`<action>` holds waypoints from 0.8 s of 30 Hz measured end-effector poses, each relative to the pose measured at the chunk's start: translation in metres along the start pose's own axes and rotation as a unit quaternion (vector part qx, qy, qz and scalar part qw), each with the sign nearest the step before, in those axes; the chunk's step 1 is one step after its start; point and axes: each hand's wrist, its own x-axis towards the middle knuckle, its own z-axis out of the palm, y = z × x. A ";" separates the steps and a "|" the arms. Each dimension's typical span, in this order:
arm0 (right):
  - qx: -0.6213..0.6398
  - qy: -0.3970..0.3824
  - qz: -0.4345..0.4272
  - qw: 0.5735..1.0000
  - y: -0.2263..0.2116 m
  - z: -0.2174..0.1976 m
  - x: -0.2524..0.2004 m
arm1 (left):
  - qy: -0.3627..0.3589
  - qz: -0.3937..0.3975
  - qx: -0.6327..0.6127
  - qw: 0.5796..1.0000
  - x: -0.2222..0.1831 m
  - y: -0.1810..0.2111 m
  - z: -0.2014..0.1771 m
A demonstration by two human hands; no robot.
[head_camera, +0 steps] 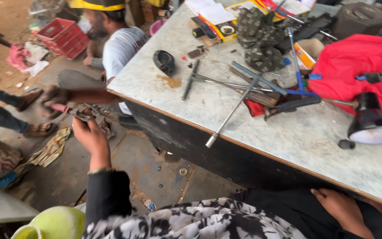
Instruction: The person uses pliers to hold and manipulate small metal components, then uses a hammer and a metal rod to strike a part on a workbench, eventually handling a long flexible black hose.
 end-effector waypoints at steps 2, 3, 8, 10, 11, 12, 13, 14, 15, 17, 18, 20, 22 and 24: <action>0.019 0.040 0.000 0.999 -0.004 0.002 -0.009 | -0.058 0.012 -0.116 0.991 -0.012 0.031 0.004; 0.033 0.090 -0.027 0.995 -0.003 0.003 -0.020 | -0.104 -0.055 -0.108 0.987 -0.019 0.050 0.007; 0.262 0.148 -0.109 0.948 -0.018 -0.013 -0.073 | -0.375 -0.240 -0.204 0.872 -0.043 0.136 0.031; 0.408 0.144 -0.174 0.885 -0.032 -0.031 -0.101 | -0.511 -0.219 -0.206 0.805 -0.063 0.161 0.056; 0.474 0.134 -0.199 0.847 -0.042 -0.041 -0.116 | -0.585 -0.203 -0.161 0.768 -0.075 0.174 0.068; 0.515 0.122 -0.226 0.818 -0.049 -0.052 -0.133 | -0.654 -0.181 -0.116 0.725 -0.085 0.188 0.081; 0.554 0.110 -0.259 0.784 -0.057 -0.063 -0.149 | -0.706 -0.141 -0.161 0.675 -0.100 0.206 0.093; 0.590 0.099 -0.292 0.746 -0.063 -0.071 -0.165 | -0.752 -0.101 -0.204 0.619 -0.123 0.229 0.106; 0.603 0.086 -0.317 0.727 -0.069 -0.076 -0.179 | -0.785 -0.121 -0.242 0.557 -0.143 0.253 0.116; 0.624 0.057 -0.368 0.687 -0.072 -0.078 -0.197 | -0.852 -0.088 -0.254 0.449 -0.172 0.304 0.136; 0.637 0.047 -0.367 0.676 -0.070 -0.073 -0.200 | -0.885 -0.034 -0.232 0.403 -0.181 0.327 0.143; 0.659 0.028 -0.365 0.657 -0.065 -0.047 -0.205 | -0.878 0.094 -0.266 0.386 -0.201 0.363 0.149; 0.710 -0.067 -0.205 0.670 -0.051 -0.018 -0.204 | -0.837 0.155 -0.338 0.402 -0.220 0.385 0.157; 0.718 -0.079 -0.171 0.671 -0.038 0.006 -0.214 | -0.798 0.184 -0.378 0.431 -0.241 0.396 0.166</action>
